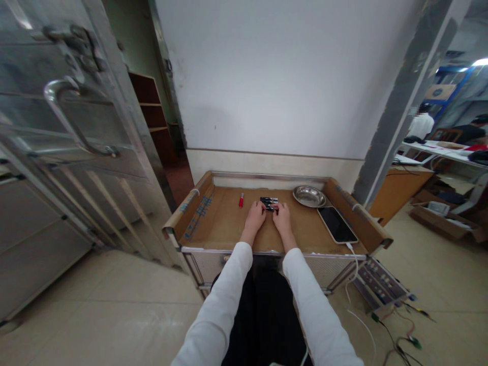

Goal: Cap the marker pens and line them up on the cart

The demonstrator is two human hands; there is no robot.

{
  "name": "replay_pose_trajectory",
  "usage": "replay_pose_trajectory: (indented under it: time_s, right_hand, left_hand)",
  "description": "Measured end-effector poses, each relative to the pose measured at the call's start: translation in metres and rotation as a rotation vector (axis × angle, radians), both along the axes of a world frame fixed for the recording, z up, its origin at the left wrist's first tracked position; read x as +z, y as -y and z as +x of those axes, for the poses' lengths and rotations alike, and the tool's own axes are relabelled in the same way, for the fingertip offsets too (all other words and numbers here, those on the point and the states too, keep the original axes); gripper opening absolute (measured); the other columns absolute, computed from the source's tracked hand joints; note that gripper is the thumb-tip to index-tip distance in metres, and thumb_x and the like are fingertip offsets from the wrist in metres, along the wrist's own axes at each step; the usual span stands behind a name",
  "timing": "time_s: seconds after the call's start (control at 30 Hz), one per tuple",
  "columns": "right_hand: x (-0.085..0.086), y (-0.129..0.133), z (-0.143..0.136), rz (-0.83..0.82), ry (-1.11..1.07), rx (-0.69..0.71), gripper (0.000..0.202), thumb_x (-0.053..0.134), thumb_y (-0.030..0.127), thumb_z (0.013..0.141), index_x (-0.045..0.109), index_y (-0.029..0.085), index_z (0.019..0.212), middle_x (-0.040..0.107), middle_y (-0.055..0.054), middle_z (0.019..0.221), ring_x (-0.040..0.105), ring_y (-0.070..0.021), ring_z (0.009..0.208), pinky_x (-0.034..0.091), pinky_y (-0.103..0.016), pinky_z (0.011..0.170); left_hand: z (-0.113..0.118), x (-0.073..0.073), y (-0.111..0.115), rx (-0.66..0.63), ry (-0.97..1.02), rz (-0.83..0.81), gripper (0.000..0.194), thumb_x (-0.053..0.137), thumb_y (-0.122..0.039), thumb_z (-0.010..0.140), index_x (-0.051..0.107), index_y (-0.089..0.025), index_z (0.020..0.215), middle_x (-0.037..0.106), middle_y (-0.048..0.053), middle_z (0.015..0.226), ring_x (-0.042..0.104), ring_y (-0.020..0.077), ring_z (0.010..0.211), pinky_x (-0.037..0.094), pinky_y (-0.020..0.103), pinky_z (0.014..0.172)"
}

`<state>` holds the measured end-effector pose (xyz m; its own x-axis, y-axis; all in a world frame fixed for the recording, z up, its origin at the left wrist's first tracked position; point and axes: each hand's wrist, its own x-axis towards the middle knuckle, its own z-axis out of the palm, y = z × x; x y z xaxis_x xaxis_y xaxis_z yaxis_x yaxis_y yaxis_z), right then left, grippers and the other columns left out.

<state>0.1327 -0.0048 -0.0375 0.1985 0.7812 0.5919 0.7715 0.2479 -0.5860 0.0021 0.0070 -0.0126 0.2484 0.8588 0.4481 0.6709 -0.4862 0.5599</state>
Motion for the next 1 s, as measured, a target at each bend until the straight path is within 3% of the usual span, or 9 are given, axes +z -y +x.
replay_pose_trajectory:
  time_s: [0.13, 0.3, 0.4, 0.53, 0.8, 1.0]
  right_hand:
    - [0.003, 0.002, -0.001, -0.013, -0.017, -0.008, 0.026, 0.043, 0.007, 0.076, 0.062, 0.017, 0.091, 0.057, -0.009, 0.094, 0.051, -0.0212, 0.092, 0.041, -0.035, 0.088]
    - [0.005, 0.004, -0.003, 0.025, -0.024, -0.005, 0.025, 0.043, 0.007, 0.076, 0.064, 0.018, 0.083, 0.056, -0.007, 0.087, 0.052, -0.0198, 0.086, 0.043, -0.033, 0.086]
    - [0.008, 0.007, -0.004, 0.014, -0.004, 0.02, 0.027, 0.042, 0.005, 0.074, 0.065, 0.02, 0.073, 0.054, -0.005, 0.081, 0.052, -0.0186, 0.082, 0.043, -0.032, 0.084]
    - [0.013, 0.009, -0.006, -0.032, 0.038, 0.072, 0.03, 0.043, 0.004, 0.072, 0.067, 0.021, 0.067, 0.055, -0.004, 0.081, 0.052, -0.0179, 0.084, 0.042, -0.032, 0.084]
    - [0.019, 0.013, -0.01, -0.032, 0.042, 0.224, 0.031, 0.044, 0.004, 0.073, 0.069, 0.022, 0.076, 0.058, -0.004, 0.089, 0.055, -0.0173, 0.087, 0.043, -0.031, 0.085]
    - [0.022, 0.016, -0.015, -0.052, 0.187, 0.276, 0.008, 0.061, 0.023, 0.078, 0.068, 0.022, 0.082, 0.057, -0.004, 0.09, 0.055, -0.0183, 0.089, 0.043, -0.032, 0.086]
  left_hand:
    - [-0.001, 0.005, 0.005, 0.093, -0.034, 0.045, 0.013, 0.046, -0.008, 0.081, 0.052, -0.018, 0.088, 0.053, 0.007, 0.094, 0.053, 0.0185, 0.093, 0.043, 0.033, 0.088]
    - [0.001, 0.008, 0.012, 0.493, -0.061, 0.041, 0.02, 0.044, -0.014, 0.083, 0.053, -0.013, 0.101, 0.054, 0.017, 0.108, 0.05, 0.0297, 0.108, 0.04, 0.045, 0.091]
    - [0.003, 0.006, 0.012, 0.625, -0.051, 0.038, 0.035, 0.047, -0.014, 0.08, 0.049, -0.01, 0.115, 0.047, 0.022, 0.128, 0.041, 0.0343, 0.123, 0.035, 0.05, 0.098]
    - [0.005, 0.002, 0.01, 0.631, -0.053, 0.032, 0.046, 0.049, -0.015, 0.079, 0.045, -0.007, 0.124, 0.034, 0.027, 0.141, 0.03, 0.0383, 0.133, 0.029, 0.053, 0.102]
    - [0.004, 0.001, 0.007, 0.669, -0.068, -0.015, 0.038, 0.047, -0.02, 0.08, 0.049, -0.004, 0.114, 0.051, 0.025, 0.119, 0.045, 0.036, 0.118, 0.035, 0.05, 0.096]
    - [0.0, 0.004, 0.007, 0.708, 0.008, -0.069, 0.027, 0.04, -0.016, 0.083, 0.053, -0.009, 0.106, 0.053, 0.021, 0.11, 0.048, 0.0339, 0.11, 0.037, 0.048, 0.091]
